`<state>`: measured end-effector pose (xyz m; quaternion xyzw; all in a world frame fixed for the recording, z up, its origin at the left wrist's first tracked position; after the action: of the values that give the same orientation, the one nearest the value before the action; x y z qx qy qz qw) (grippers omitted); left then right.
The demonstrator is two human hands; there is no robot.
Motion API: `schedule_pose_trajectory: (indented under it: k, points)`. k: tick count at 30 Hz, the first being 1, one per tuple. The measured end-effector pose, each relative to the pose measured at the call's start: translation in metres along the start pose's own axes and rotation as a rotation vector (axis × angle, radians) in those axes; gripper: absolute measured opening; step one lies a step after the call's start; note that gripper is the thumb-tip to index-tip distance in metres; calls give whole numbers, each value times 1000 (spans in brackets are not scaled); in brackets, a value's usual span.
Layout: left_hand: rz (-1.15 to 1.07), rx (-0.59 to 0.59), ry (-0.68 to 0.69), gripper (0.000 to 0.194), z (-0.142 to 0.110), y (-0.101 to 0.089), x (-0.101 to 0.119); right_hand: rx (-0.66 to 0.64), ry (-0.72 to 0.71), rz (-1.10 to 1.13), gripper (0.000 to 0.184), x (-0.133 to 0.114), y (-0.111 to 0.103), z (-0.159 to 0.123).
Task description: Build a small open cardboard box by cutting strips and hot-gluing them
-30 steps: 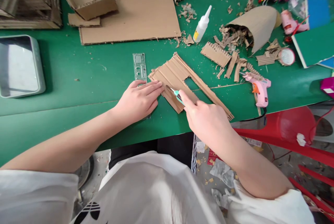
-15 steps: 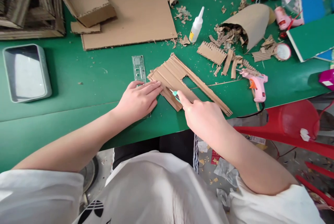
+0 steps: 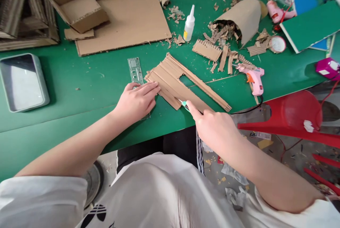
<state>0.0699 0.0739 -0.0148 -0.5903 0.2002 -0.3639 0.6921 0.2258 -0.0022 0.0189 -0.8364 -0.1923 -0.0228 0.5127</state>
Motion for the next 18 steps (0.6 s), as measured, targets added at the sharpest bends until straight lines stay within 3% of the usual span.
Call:
schedule_pose_trajectory:
  k: [10, 18]
  points:
    - [35, 54, 30, 37, 0, -1, 0, 1, 59, -44, 62, 3, 17, -19]
    - [72, 75, 42, 35, 1, -3, 1, 150, 45, -92, 57, 0, 18, -35]
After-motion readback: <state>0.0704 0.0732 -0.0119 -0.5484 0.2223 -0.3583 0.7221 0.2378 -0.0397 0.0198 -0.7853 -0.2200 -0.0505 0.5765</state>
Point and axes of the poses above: each hand's wrist, its own z-axis towards the middle knuckle, its own y-axis out of the palm, x = y × z, the point moved 8 cm from there along z, towards the middle knuckle, and after that the axes turned 3 degrees about z, right-handed, at the moved point
